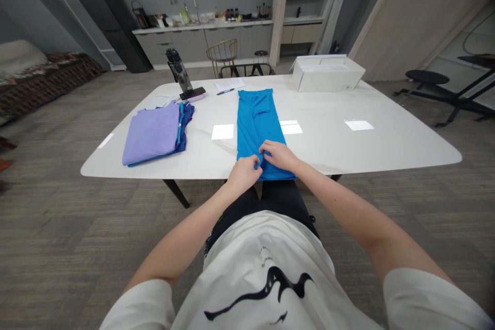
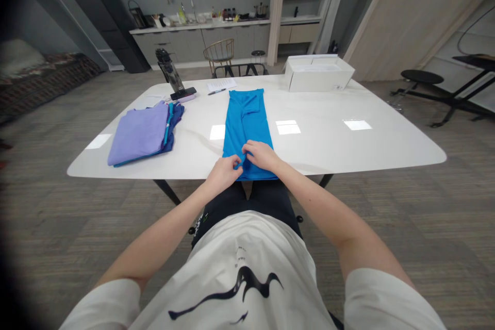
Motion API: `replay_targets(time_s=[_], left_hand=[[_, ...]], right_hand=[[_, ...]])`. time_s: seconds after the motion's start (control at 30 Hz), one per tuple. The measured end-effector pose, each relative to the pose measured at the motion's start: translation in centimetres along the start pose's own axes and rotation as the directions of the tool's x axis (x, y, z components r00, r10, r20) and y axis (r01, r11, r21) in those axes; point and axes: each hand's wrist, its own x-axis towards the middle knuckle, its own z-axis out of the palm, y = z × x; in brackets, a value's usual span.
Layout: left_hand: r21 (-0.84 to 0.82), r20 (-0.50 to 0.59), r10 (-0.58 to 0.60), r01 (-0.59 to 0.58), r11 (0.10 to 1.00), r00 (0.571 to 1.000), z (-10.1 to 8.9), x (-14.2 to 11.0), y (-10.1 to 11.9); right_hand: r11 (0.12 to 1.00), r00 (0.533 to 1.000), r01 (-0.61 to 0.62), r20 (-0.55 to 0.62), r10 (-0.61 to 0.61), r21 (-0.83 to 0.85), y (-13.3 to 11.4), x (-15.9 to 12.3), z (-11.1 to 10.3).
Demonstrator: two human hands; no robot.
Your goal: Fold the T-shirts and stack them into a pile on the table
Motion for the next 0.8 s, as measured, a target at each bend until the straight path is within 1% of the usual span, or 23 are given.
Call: replay_targets(time_s=[0.07,0.1,0.17,0.23,0.27,0.33,0.43,0.5,0.53,0.6,0.67,0.73,0.8], left_hand=[[-0.050,-0.002,0.020,-0.020,0.999,1.000,0.1,0.3,0.4],[-0.081,0.015,0.040,-0.039,0.996,0.999,0.2,0.4,0.5],[-0.152,0.103,0.124,-0.107,0.982,0.987,0.7,0.7,0.2],[-0.221,0.208,0.248,-0.201,0.954,0.946,1.3,1.1,-0.7],[-0.241,0.238,0.304,-0.247,0.939,0.923,1.6,1.3,-1.3],[-0.244,0.241,0.374,-0.317,0.916,0.895,1.8,1.8,-2.8],[-0.196,0.198,0.401,-0.365,0.910,0.894,1.3,2.9,-5.1],[-0.184,0.197,0.405,-0.373,0.910,0.893,0.6,3.6,-6.3],[-0.187,0.208,0.408,-0.373,0.909,0.889,0.3,3.9,-6.8],[-0.207,0.260,0.413,-0.367,0.907,0.873,-0.4,4.4,-7.7],[-0.236,0.332,0.419,-0.356,0.904,0.845,-0.9,4.6,-8.4],[-0.268,0.390,0.434,-0.351,0.897,0.812,-1.2,4.7,-9.1],[-0.297,0.421,0.447,-0.346,0.890,0.789,-1.5,4.6,-9.7]], right_hand=[[1.000,1.000,-0.019,-0.015,0.019,0.002,0.4,-0.2,-0.4],[0.999,0.999,-0.035,-0.013,0.035,-0.003,0.7,-0.4,-0.4],[0.998,0.998,-0.063,0.015,0.063,-0.024,1.2,-0.9,-0.3],[0.996,0.995,-0.075,0.068,0.079,-0.051,1.8,-1.5,0.1],[0.995,0.992,-0.076,0.093,0.082,-0.059,2.1,-1.9,0.3],[0.996,0.990,-0.079,0.114,0.084,-0.051,2.4,-2.5,0.6],[0.996,0.994,-0.092,0.065,0.091,0.014,2.3,-2.9,0.8],[0.994,0.994,-0.099,0.047,0.097,0.040,2.0,-2.9,0.8],[0.994,0.993,-0.101,0.058,0.099,0.037,1.8,-2.8,0.9],[0.994,0.990,-0.104,0.098,0.101,0.021,1.7,-2.7,1.1],[0.994,0.987,-0.107,0.124,0.103,0.027,1.7,-2.6,1.3],[0.992,0.986,-0.113,0.131,0.104,0.063,2.1,-2.6,1.2],[0.986,0.983,-0.114,0.160,0.094,0.122,2.7,-2.7,0.9]])
